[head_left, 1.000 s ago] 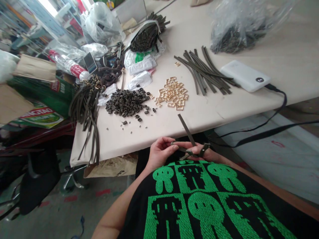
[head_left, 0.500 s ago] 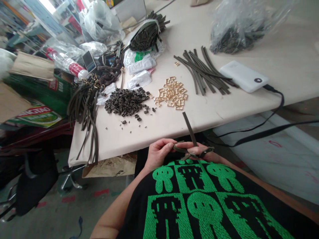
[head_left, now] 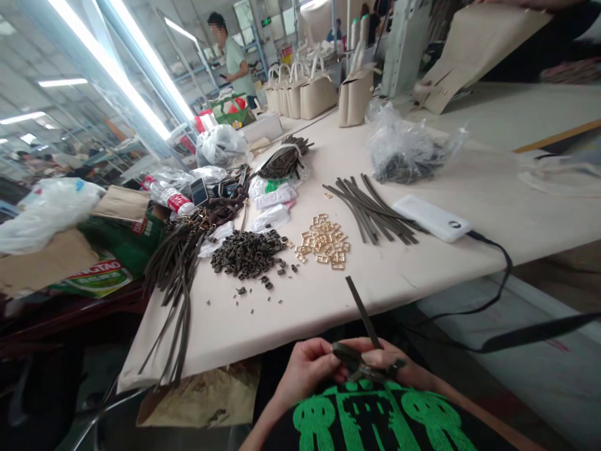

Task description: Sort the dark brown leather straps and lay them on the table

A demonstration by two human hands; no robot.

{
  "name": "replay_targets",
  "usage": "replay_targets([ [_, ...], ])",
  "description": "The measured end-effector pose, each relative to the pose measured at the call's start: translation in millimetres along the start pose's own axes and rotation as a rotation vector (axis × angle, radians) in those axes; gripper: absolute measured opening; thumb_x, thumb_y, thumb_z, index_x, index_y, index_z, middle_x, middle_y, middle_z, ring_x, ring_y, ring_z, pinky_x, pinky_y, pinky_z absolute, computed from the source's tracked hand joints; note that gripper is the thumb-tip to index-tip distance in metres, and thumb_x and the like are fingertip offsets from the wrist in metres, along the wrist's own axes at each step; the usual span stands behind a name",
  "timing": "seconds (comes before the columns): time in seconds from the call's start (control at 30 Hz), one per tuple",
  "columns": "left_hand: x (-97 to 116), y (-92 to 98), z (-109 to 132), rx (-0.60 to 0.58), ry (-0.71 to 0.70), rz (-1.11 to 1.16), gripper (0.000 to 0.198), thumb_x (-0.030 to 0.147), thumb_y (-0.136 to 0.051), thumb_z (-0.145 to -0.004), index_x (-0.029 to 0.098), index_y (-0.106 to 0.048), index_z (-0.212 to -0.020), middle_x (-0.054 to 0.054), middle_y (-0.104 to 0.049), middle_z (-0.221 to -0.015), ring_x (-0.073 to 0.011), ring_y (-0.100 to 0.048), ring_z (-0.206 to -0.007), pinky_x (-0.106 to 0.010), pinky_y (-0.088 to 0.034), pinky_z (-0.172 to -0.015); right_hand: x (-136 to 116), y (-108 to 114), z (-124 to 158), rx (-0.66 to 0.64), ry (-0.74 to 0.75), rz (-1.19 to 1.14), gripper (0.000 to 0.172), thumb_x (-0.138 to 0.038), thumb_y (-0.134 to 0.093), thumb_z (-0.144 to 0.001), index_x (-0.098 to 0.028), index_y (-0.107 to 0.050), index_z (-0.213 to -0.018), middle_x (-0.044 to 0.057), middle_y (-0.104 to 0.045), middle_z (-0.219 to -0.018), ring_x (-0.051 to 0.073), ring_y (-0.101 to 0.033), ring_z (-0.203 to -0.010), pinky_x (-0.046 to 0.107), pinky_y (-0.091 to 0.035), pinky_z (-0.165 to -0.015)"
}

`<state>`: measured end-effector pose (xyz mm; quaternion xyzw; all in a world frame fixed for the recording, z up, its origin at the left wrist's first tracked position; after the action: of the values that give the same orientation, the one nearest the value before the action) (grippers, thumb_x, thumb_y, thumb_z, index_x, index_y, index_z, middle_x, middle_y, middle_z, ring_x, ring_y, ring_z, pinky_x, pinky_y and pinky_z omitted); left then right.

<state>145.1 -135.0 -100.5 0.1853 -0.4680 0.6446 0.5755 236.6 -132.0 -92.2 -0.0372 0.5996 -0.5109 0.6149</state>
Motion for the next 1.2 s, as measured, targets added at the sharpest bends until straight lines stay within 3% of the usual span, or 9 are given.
replay_targets([
  [0.2,17,-2.3,3,0.035,-0.065,0.050,0.040,0.051,-0.079,-0.071,0.014,-0.071,-0.085,-0.007,-0.071,-0.079,-0.0127,-0.064,-0.058,-0.023,-0.048,-0.054,-9,14,0,0.085,0.114,0.180,0.051,-0.052,-0.062,-0.081,-0.014,-0.069,-0.114,-0.003,-0.051,-0.057,0.006,-0.027,-0.042,0.019,-0.021,-0.041],
  [0.37,31,15.5,5,0.162,-0.125,-0.009,0.043,0.053,-0.075,-0.074,0.014,-0.067,-0.090,-0.001,-0.062,-0.063,-0.0075,-0.053,-0.047,-0.018,-0.040,-0.046,-19,17,4,0.149,0.203,0.482,0.048,-0.054,-0.057,-0.088,-0.015,-0.070,-0.112,0.004,-0.062,-0.080,0.013,-0.049,-0.065,0.023,-0.037,-0.055],
  [0.47,50,21.7,12,0.250,-0.248,-0.159,0.038,0.051,-0.072,-0.078,0.016,-0.065,-0.091,0.002,-0.059,-0.063,-0.0071,-0.051,-0.049,-0.019,-0.040,-0.048,-14,18,3,0.173,0.133,0.518,0.056,-0.061,-0.053,-0.088,-0.014,-0.066,-0.116,0.004,-0.061,-0.083,0.013,-0.047,-0.062,0.023,-0.037,-0.054],
  [0.67,53,9.6,11,0.184,-0.360,-0.480,0.025,0.042,-0.065,-0.086,0.017,-0.064,-0.090,0.001,-0.062,-0.069,-0.0093,-0.053,-0.059,-0.020,-0.041,-0.055,-15,6,-1,0.105,0.140,0.554,0.055,-0.066,-0.052,-0.089,-0.013,-0.062,-0.100,0.002,-0.054,-0.077,0.013,-0.045,-0.064,0.024,-0.035,-0.056],
  [0.8,41,1.8,4,0.100,-0.331,-0.446,0.024,0.041,-0.060,-0.090,0.018,-0.062,-0.096,-0.001,-0.065,-0.074,-0.0111,-0.058,-0.063,-0.022,-0.045,-0.057,-25,-1,-1,0.111,0.206,0.577,0.048,-0.062,-0.052,-0.091,-0.015,-0.059,-0.095,0.001,-0.053,-0.079,0.013,-0.046,-0.068,0.026,-0.037,-0.061],
  [0.87,51,7.5,7,0.180,-0.389,-0.435,0.023,0.039,-0.060,-0.090,0.019,-0.061,-0.100,-0.001,-0.065,-0.078,-0.0119,-0.060,-0.065,-0.023,-0.047,-0.058,-25,-2,-1,0.123,0.190,0.566,0.045,-0.060,-0.054,-0.090,-0.016,-0.058,-0.093,0.000,-0.051,-0.076,0.012,-0.044,-0.065,0.026,-0.036,-0.059],
  [1.0,101,10.6,38,0.450,-0.754,-0.735,0.007,0.026,-0.067,-0.084,0.020,-0.066,-0.089,-0.002,-0.066,-0.086,-0.0116,-0.062,-0.072,-0.025,-0.050,-0.066,-20,1,0,0.149,0.096,0.530,0.039,-0.055,-0.053,-0.091,-0.016,-0.058,-0.097,-0.003,-0.046,-0.069,0.010,-0.039,-0.056,0.025,-0.031,-0.052],
  [1.07,110,-3.5,44,0.404,-0.844,-0.905,0.003,0.022,-0.069,-0.083,0.020,-0.069,-0.084,-0.002,-0.068,-0.084,-0.0122,-0.063,-0.074,-0.025,-0.051,-0.068,-19,2,-1,0.150,0.079,0.539,0.038,-0.053,-0.053,-0.091,-0.016,-0.058,-0.097,-0.003,-0.046,-0.068,0.011,-0.039,-0.055,0.025,-0.032,-0.051],
  [1.2,93,-15.4,30,0.216,-0.699,-0.959,0.006,0.025,-0.072,-0.081,0.019,-0.072,-0.083,-0.003,-0.071,-0.081,-0.0131,-0.066,-0.072,-0.025,-0.053,-0.065,-28,-2,-3,0.132,0.174,0.693,0.032,-0.045,-0.049,-0.093,-0.015,-0.060,-0.095,0.002,-0.055,-0.078,0.014,-0.049,-0.068,0.027,-0.039,-0.060],
])
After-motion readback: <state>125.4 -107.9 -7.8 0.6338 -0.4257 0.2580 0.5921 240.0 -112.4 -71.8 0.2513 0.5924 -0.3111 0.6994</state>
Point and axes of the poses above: each hand's wrist, its own z-axis away from the middle knuckle, its own y-axis out of the back of the hand, x = y × z, the point moved 10 cm from there along -z, towards the middle knuckle
